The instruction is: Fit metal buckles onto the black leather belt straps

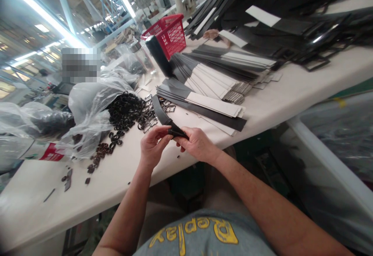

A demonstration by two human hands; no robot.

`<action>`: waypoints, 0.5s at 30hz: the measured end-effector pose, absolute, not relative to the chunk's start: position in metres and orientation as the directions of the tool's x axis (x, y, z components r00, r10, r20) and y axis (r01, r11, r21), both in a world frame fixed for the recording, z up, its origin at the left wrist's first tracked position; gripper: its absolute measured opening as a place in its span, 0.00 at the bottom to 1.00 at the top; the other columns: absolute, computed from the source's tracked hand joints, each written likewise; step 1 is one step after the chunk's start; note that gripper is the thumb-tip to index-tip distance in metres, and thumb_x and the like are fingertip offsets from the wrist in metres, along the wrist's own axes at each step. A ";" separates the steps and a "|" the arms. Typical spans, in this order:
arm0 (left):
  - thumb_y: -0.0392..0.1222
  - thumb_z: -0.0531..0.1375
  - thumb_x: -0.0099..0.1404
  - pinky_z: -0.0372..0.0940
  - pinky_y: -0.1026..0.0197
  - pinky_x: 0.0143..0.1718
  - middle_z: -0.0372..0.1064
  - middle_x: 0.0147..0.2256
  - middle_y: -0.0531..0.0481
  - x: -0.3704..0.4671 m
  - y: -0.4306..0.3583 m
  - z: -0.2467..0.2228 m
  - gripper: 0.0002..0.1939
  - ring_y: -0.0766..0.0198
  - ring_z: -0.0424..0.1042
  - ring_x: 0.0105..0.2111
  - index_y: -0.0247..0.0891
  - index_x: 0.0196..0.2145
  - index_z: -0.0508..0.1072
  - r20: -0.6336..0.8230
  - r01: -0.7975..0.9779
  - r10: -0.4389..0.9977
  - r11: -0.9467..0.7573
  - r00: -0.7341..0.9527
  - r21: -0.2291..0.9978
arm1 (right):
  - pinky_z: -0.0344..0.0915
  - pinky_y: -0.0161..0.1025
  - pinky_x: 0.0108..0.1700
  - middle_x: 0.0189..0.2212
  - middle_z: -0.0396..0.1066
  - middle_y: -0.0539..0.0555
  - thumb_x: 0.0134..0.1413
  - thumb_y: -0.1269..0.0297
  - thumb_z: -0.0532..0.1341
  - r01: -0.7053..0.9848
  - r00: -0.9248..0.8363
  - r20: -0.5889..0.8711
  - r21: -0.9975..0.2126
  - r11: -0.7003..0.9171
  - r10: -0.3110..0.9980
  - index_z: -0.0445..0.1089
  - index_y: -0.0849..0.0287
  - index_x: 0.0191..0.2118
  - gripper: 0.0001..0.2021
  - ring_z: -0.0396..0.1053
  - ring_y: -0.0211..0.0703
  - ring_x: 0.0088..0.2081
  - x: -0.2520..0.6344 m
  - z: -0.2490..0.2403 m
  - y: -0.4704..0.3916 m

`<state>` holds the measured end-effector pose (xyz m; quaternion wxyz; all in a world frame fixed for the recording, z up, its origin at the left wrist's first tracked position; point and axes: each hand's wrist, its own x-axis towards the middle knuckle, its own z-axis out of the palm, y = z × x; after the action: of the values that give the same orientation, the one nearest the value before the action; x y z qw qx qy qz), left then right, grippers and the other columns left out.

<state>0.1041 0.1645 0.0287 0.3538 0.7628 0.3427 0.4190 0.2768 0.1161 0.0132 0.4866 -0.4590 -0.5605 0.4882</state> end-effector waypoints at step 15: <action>0.41 0.69 0.60 0.69 0.65 0.38 0.71 0.37 0.50 0.108 0.159 0.028 0.15 0.67 0.70 0.34 0.47 0.46 0.80 0.380 0.176 0.832 -0.478 0.403 0.860 | 0.66 0.33 0.27 0.26 0.71 0.50 0.59 0.57 0.59 0.051 -0.112 0.109 -0.992 0.116 0.988 0.69 0.60 0.34 0.11 0.70 0.38 0.24 0.279 0.012 0.116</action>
<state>0.1075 0.1585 0.0281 0.3826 0.7452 0.3382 0.4289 0.2786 0.1162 0.0122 0.4848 -0.4570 -0.5681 0.4832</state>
